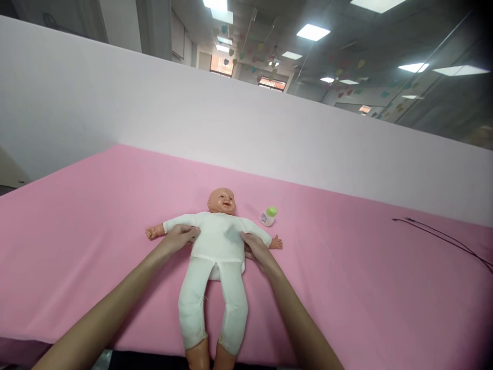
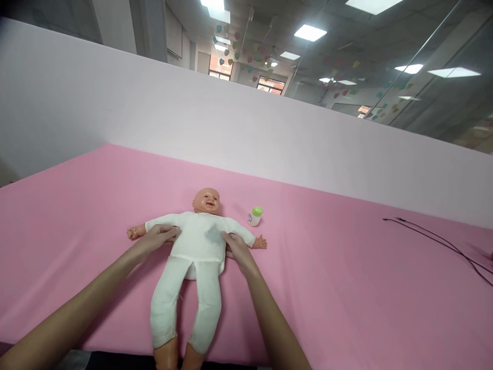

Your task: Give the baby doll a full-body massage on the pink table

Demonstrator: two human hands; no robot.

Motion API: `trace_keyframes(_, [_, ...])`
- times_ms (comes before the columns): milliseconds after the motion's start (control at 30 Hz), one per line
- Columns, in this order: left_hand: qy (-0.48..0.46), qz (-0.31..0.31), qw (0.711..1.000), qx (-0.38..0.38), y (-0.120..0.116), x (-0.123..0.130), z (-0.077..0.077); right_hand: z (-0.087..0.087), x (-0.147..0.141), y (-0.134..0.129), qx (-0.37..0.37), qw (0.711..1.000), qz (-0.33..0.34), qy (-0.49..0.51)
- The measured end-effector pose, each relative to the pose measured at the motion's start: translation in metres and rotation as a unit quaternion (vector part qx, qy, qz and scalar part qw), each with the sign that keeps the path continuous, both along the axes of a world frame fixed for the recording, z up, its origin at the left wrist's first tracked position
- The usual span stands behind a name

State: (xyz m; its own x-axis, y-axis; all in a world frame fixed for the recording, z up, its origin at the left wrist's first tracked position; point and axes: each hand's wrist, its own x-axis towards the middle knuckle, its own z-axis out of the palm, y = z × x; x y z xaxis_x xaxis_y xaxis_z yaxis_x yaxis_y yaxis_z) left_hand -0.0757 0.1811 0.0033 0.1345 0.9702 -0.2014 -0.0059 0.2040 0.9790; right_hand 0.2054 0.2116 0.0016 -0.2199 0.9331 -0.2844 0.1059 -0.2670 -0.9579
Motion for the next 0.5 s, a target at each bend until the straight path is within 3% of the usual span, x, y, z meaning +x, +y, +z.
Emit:
trace_keyframes(67, [0.062, -0.025, 0.996, 0.067, -0.012, 0.004, 0.009, 0.004, 0.006, -0.015, 0.049, 0.995, -0.002, -0.083])
trace_keyframes(200, [0.058, -0.084, 0.987, 0.127, -0.028, 0.021, 0.023, 0.008, 0.007, -0.042, 0.147, 0.978, 0.039, -0.145])
trace_keyframes(400, [0.097, -0.060, 0.979, 0.169, -0.028, 0.040, 0.014, 0.004, 0.000, -0.051, 0.154, 0.970, 0.047, -0.182])
trace_keyframes(500, [0.209, -0.018, 0.962, 0.176, -0.025, 0.041, 0.011, 0.005, -0.002, -0.047, 0.187, 0.958, 0.032, -0.213])
